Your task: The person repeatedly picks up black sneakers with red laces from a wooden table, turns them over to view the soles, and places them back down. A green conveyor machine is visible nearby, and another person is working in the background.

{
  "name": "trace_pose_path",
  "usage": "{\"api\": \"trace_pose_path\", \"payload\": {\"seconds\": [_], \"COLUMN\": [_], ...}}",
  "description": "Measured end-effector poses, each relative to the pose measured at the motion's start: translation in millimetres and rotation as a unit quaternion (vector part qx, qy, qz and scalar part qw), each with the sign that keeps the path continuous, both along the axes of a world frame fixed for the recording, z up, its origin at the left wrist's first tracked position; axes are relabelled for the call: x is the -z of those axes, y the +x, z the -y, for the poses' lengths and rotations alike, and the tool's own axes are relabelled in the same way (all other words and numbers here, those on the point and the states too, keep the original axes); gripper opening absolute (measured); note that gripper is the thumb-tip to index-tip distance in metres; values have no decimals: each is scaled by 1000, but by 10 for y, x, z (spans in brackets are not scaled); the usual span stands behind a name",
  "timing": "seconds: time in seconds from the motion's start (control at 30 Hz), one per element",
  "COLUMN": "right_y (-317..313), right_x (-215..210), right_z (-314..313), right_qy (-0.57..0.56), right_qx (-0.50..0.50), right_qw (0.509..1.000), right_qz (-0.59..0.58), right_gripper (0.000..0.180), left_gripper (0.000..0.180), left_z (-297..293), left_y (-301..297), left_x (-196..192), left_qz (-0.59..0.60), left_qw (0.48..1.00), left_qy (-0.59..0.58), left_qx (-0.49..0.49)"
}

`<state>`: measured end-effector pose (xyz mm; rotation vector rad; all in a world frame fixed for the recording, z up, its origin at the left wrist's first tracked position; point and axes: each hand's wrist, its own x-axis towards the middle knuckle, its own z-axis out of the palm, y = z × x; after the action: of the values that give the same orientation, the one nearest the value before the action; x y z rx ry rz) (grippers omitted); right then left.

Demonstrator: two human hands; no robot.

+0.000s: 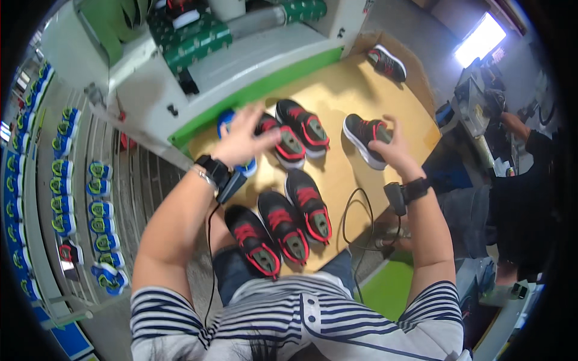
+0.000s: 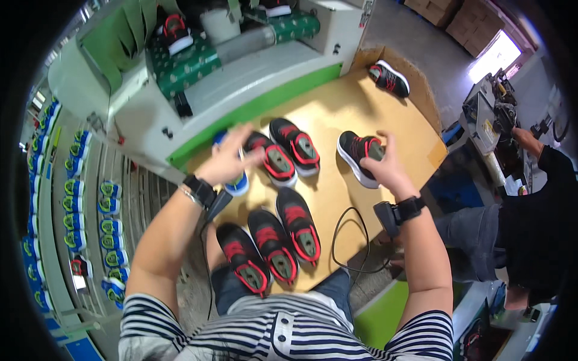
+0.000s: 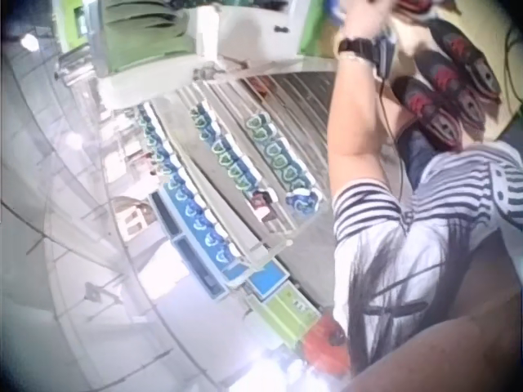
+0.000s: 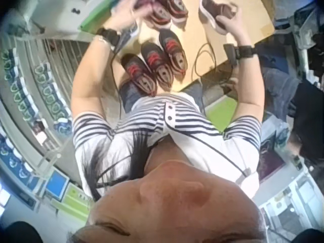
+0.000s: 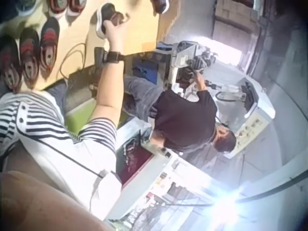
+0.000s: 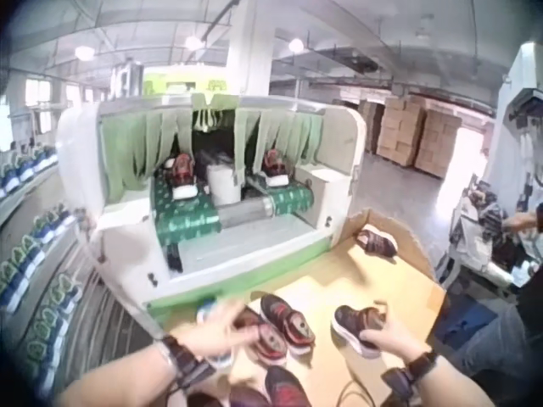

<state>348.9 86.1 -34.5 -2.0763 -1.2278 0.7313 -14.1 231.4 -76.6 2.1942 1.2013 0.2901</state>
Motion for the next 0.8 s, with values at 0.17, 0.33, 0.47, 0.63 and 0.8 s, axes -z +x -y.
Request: {"api": "trace_pose_path", "payload": {"seconds": [0.17,0.33,0.47,0.63,0.8], "right_y": [-1013,-1496,-1707,-1784,-1122], "right_x": [-620,-486,671,702,-71], "right_z": [621,1102,1446,1399,1314], "right_qy": [200,208,125,127,82], "right_qx": [-107,-245,-170,-96,1], "right_qw": [969,939,966,959,928], "right_qz": [-95,-118,-147,-232,-364], "right_gripper": [95,97,83,71,62], "left_gripper": [110,103,83,86,37], "left_z": [1063,1444,709,-802,-1512], "left_y": [465,385,250,-19,64], "left_x": [-636,-1248,-1425,-1334,-1249], "left_qz": [290,552,579,522,352], "left_qw": [954,799,807,796,805], "left_qy": [-73,-234,-60,52,322], "left_qx": [-11,-52,-102,-301,-352]}}
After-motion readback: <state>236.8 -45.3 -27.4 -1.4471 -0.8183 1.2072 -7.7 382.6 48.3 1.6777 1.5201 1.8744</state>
